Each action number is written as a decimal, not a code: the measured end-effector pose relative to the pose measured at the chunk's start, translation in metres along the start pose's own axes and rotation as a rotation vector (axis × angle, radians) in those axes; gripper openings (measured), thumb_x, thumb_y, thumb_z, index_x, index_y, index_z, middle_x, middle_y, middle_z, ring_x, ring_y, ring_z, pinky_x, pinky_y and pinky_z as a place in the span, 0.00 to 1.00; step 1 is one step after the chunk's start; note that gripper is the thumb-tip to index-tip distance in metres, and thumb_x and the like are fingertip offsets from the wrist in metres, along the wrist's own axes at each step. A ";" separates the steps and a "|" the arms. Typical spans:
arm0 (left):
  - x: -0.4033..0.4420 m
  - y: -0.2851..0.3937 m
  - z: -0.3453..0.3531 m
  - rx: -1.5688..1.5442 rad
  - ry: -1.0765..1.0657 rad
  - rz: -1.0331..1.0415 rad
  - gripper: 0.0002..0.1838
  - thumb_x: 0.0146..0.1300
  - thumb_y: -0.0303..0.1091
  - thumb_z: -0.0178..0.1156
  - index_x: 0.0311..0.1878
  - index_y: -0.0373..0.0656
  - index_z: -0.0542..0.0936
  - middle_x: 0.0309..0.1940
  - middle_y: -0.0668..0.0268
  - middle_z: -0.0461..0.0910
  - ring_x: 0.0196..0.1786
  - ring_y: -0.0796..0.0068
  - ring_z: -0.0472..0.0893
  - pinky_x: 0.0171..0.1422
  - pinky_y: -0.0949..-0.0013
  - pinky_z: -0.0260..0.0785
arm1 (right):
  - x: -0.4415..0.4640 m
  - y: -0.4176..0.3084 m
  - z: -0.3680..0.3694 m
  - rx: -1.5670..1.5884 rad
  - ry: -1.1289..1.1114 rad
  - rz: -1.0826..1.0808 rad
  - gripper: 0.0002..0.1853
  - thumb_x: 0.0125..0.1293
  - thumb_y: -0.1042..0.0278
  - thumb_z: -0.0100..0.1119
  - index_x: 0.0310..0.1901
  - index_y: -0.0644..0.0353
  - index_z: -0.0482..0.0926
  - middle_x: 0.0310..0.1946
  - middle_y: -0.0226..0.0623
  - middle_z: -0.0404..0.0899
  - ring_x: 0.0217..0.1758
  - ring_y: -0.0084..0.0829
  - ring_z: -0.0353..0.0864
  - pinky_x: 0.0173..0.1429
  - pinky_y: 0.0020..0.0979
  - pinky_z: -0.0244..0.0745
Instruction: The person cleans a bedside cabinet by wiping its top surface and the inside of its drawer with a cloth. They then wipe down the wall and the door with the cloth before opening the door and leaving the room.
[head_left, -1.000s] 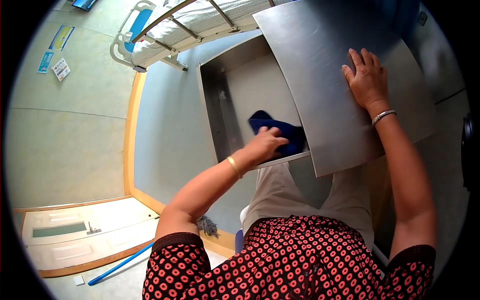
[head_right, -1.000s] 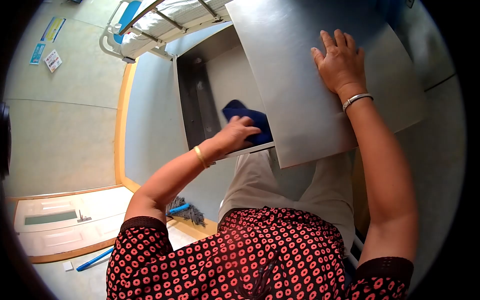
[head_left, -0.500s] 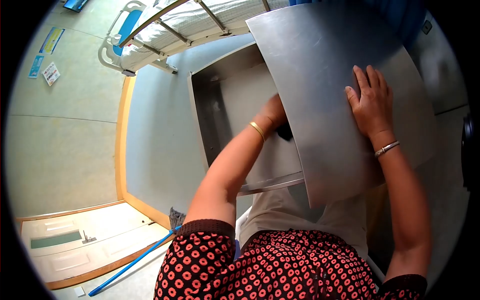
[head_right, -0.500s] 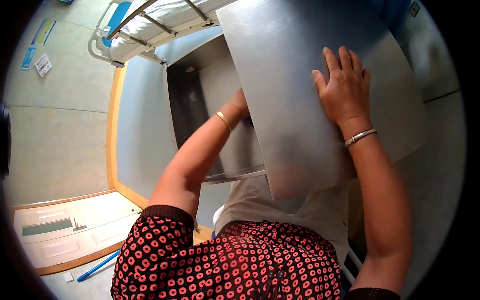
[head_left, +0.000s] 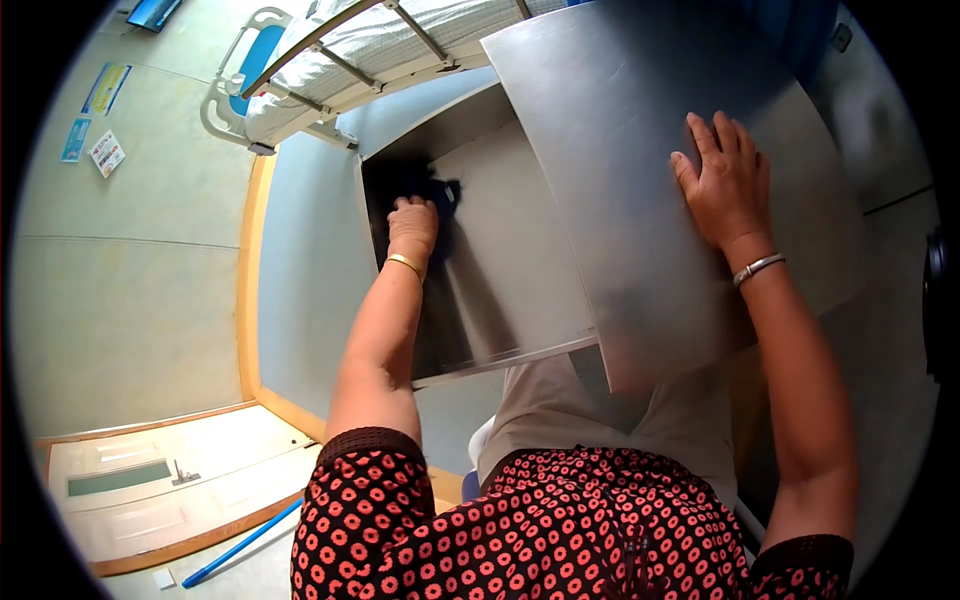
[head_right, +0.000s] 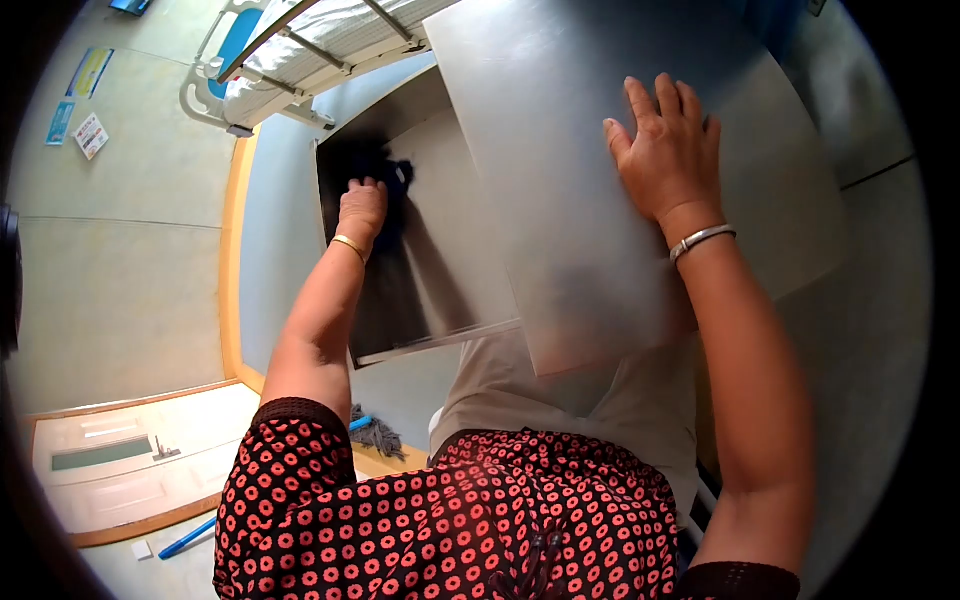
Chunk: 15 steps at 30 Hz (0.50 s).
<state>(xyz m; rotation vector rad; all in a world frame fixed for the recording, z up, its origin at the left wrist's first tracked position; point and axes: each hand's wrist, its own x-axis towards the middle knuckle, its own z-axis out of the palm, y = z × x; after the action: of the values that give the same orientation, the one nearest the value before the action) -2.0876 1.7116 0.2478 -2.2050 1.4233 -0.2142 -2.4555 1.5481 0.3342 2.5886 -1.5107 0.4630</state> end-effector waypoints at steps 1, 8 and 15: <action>-0.004 0.005 0.005 0.011 -0.004 -0.008 0.10 0.59 0.29 0.48 0.40 0.43 0.77 0.44 0.58 0.75 0.47 0.56 0.74 0.42 0.61 0.75 | 0.003 0.003 0.012 -0.013 0.013 -0.002 0.24 0.65 0.50 0.47 0.59 0.52 0.68 0.61 0.37 0.63 0.66 0.36 0.58 0.65 0.45 0.55; -0.068 0.019 -0.003 -0.077 -0.372 0.394 0.07 0.42 0.24 0.55 0.26 0.41 0.81 0.27 0.52 0.79 0.36 0.54 0.80 0.39 0.59 0.73 | 0.019 0.003 0.036 -0.004 0.047 -0.003 0.24 0.66 0.49 0.46 0.60 0.51 0.68 0.61 0.36 0.63 0.65 0.35 0.58 0.64 0.46 0.57; -0.099 0.061 -0.050 -0.383 -0.552 0.659 0.11 0.43 0.23 0.56 0.33 0.36 0.78 0.34 0.49 0.78 0.41 0.49 0.77 0.46 0.58 0.71 | 0.010 0.004 0.020 -0.034 0.051 0.007 0.24 0.66 0.48 0.46 0.60 0.51 0.68 0.61 0.35 0.63 0.66 0.34 0.58 0.65 0.47 0.56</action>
<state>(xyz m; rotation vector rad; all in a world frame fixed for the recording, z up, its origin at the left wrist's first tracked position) -2.2002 1.7638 0.2744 -1.7078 1.8383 0.8806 -2.4499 1.5328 0.3179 2.5267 -1.4987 0.4961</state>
